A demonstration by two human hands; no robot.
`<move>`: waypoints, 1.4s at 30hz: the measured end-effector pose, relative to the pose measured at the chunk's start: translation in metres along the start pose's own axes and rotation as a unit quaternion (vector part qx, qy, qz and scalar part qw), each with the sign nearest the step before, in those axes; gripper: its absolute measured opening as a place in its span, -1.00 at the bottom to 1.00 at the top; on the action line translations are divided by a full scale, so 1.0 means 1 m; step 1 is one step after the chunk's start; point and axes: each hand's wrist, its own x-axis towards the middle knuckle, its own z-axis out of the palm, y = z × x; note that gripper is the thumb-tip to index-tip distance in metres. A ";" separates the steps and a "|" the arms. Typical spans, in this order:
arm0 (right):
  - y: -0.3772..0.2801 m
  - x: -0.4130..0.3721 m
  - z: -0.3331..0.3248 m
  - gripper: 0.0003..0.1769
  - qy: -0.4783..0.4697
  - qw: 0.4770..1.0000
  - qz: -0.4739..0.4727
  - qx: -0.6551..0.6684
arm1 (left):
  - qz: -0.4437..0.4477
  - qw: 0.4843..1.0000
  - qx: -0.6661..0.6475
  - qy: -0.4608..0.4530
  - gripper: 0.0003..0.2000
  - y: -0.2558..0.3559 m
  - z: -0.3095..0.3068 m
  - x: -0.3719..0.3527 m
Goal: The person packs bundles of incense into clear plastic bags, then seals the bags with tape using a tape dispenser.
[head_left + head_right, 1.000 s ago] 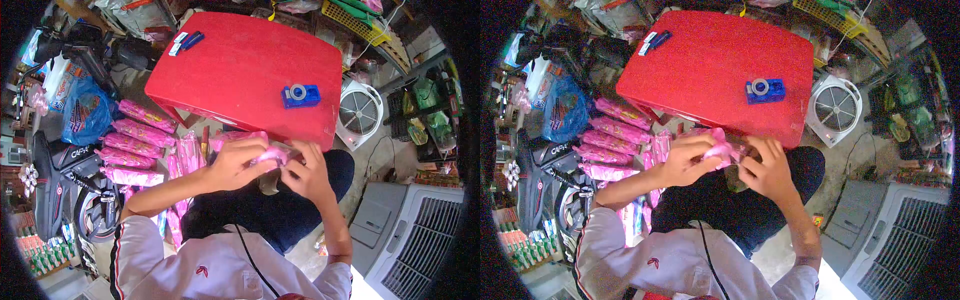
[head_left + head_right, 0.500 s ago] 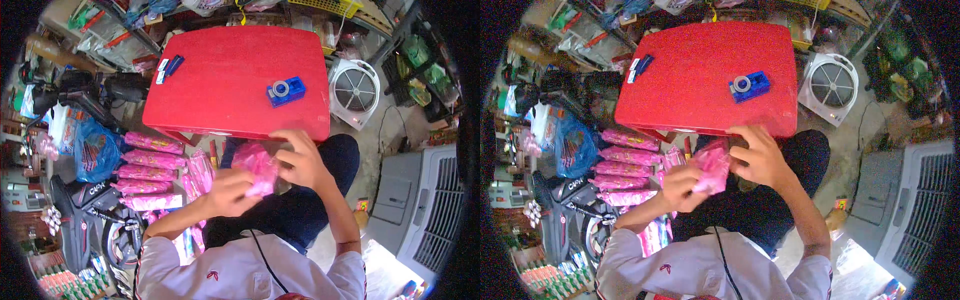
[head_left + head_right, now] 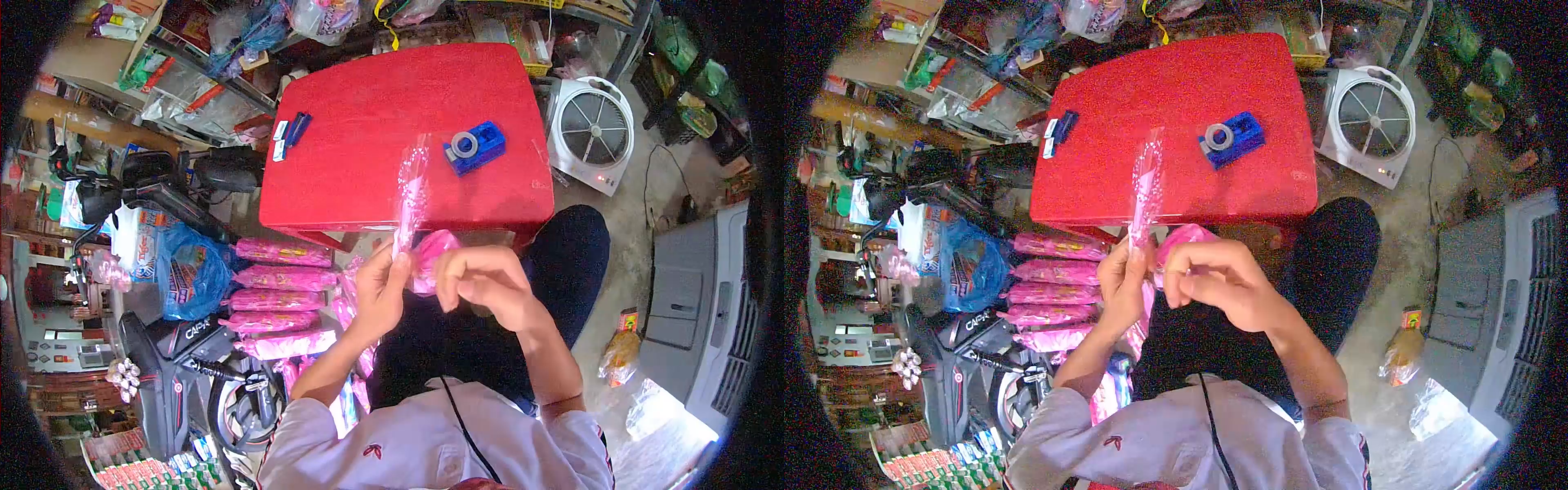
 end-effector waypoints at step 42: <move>0.000 -0.007 0.019 -0.54 0.153 0.832 -0.081 -0.527 | -0.190 0.958 -0.164 -0.142 -0.82 0.040 -0.020 0.007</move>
